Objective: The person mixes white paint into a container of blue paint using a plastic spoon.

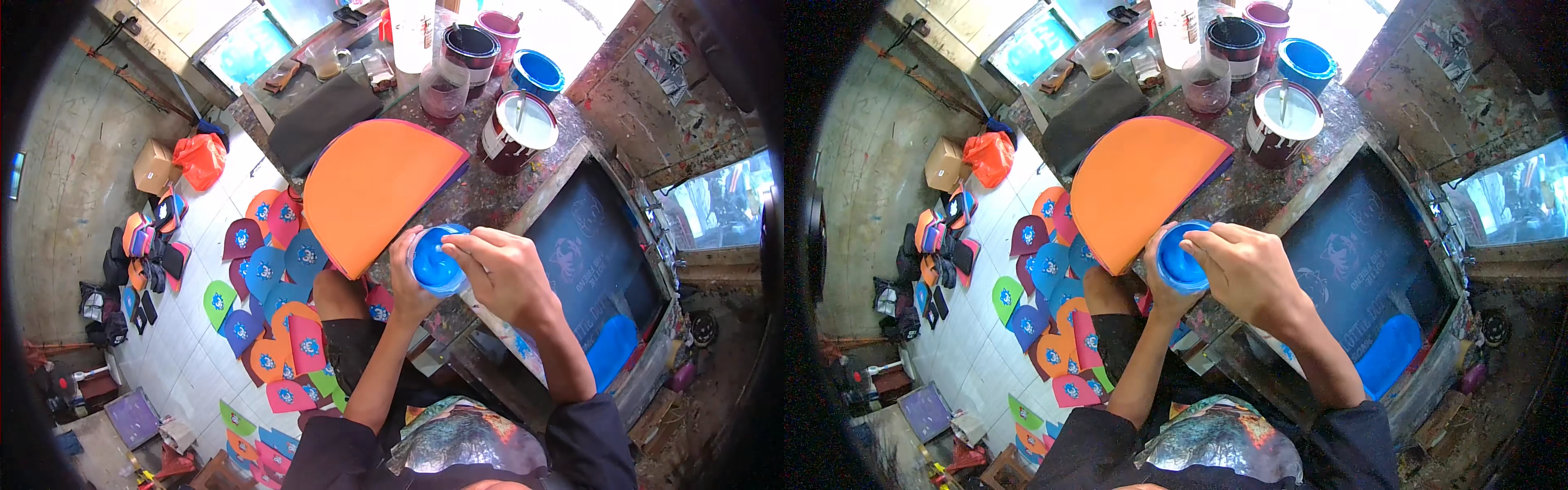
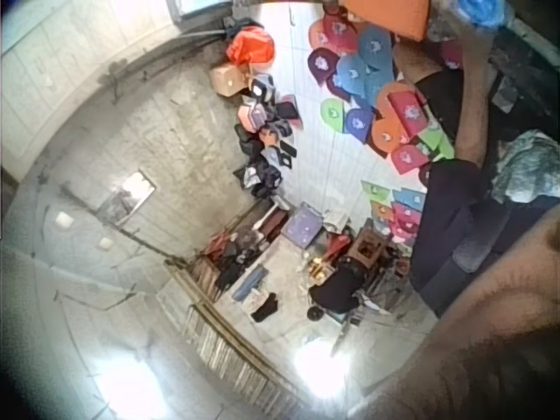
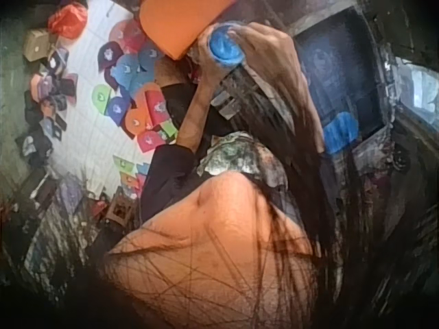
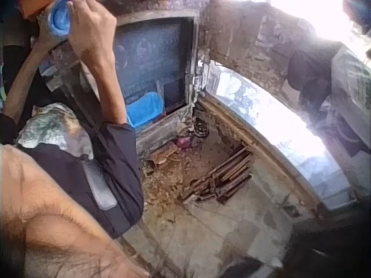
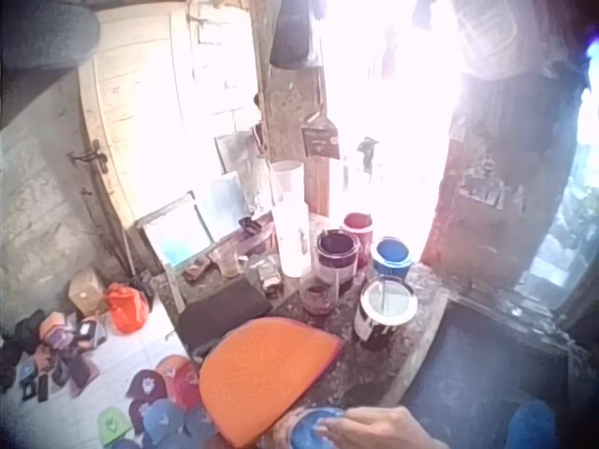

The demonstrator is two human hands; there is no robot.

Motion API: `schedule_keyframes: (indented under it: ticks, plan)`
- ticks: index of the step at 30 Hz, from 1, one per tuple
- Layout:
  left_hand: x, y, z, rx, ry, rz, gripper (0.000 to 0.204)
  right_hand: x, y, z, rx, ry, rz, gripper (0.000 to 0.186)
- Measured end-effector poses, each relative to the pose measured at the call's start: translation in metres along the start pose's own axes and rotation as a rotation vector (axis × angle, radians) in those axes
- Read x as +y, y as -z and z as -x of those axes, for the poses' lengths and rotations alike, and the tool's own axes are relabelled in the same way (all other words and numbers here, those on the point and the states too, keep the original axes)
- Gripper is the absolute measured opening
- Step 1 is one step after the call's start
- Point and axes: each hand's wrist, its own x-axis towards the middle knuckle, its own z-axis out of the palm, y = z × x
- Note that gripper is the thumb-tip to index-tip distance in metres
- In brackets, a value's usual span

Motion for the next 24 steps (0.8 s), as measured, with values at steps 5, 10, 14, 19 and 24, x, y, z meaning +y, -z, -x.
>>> schedule_keyframes:
  ticks: [5, 10, 14, 19, 24]
  plan:
    - [0.001, 0.001, 0.000, -0.007, 0.035, 0.035, 0.107, 0.000, -0.001, 0.000, -0.164, 0.027, -0.054, 0.011]
    - [0.002, 0.000, 0.002, -0.012, 0.090, 0.079, 0.107, 0.000, -0.001, 0.003, -0.115, 0.005, -0.015, 0.011]
    - [0.001, -0.001, 0.003, -0.020, 0.053, 0.046, 0.105, 0.005, -0.003, 0.002, -0.085, 0.005, -0.011, 0.013]
    - [-0.003, -0.001, 0.007, -0.026, 0.037, 0.087, 0.104, 0.001, 0.003, -0.003, -0.032, -0.054, -0.081, 0.013]
    - [-0.001, -0.001, 0.008, -0.053, 0.075, 0.073, 0.105, 0.001, -0.002, 0.001, -0.181, 0.047, 0.004, 0.015]
